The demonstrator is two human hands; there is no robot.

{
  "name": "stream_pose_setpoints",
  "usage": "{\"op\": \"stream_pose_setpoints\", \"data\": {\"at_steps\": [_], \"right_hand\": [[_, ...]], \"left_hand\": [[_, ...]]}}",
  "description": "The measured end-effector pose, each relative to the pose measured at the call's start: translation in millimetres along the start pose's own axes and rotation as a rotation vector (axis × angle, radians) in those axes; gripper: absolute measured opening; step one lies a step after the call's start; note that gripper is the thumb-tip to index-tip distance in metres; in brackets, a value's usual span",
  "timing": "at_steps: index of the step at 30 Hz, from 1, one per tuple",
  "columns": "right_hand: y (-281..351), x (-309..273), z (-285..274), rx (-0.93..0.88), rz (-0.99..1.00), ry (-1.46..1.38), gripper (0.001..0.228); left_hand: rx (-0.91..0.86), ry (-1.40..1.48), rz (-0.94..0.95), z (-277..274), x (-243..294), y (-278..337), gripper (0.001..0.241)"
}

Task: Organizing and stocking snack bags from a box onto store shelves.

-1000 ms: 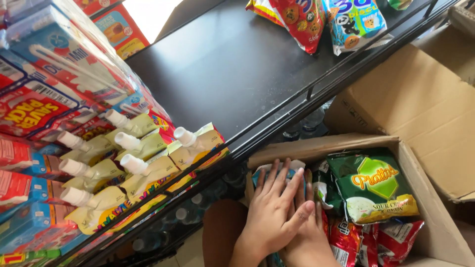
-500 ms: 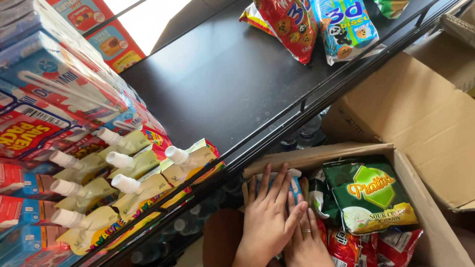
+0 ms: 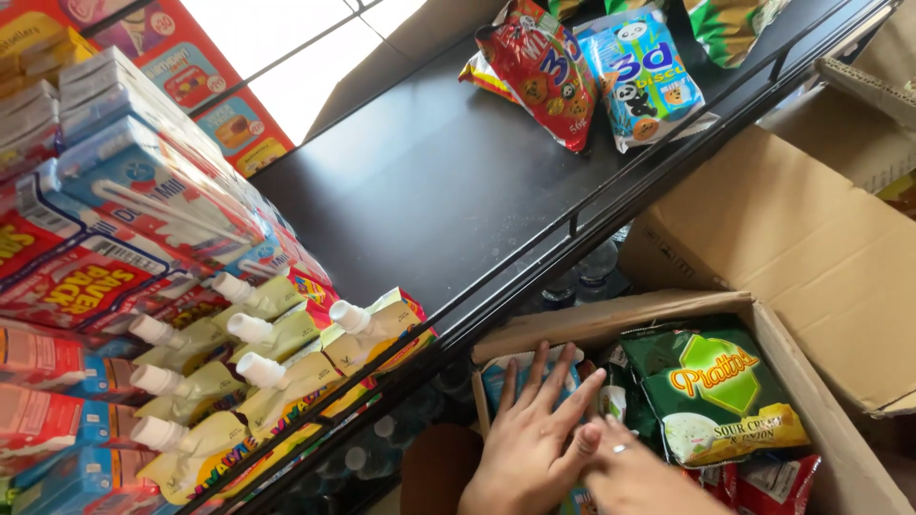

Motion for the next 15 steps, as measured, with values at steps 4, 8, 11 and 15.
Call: {"op": "stream_pose_setpoints", "data": {"at_steps": [4,8,11,15], "right_hand": [[-23,-54,-202,0.263,-0.157,-0.107,0.033],[-98,-38,-324,0.609,0.076,-0.092,0.036],[-163,16,-363,0.805,0.195,0.177,0.029],[-265,118,-351,0.584,0.402,0.470,0.107]], "left_hand": [[0.061,-0.226,0.065,3,6,-1,0.073],[0.025,-0.078,0.038,13,1,-2,0.083],[0.056,-0.145,0.094,29,-10,-1,0.086],[0.155,-0.323,0.167,66,-33,9,0.074]]}}
Point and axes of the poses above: each hand's wrist, its own y-axis away from the middle knuckle, its own z-axis out of the palm, x = y × z, the point moved 8 cm from there along -y, towards the middle knuckle, and after that the axes turned 7 degrees about x, right-handed, at the moved point
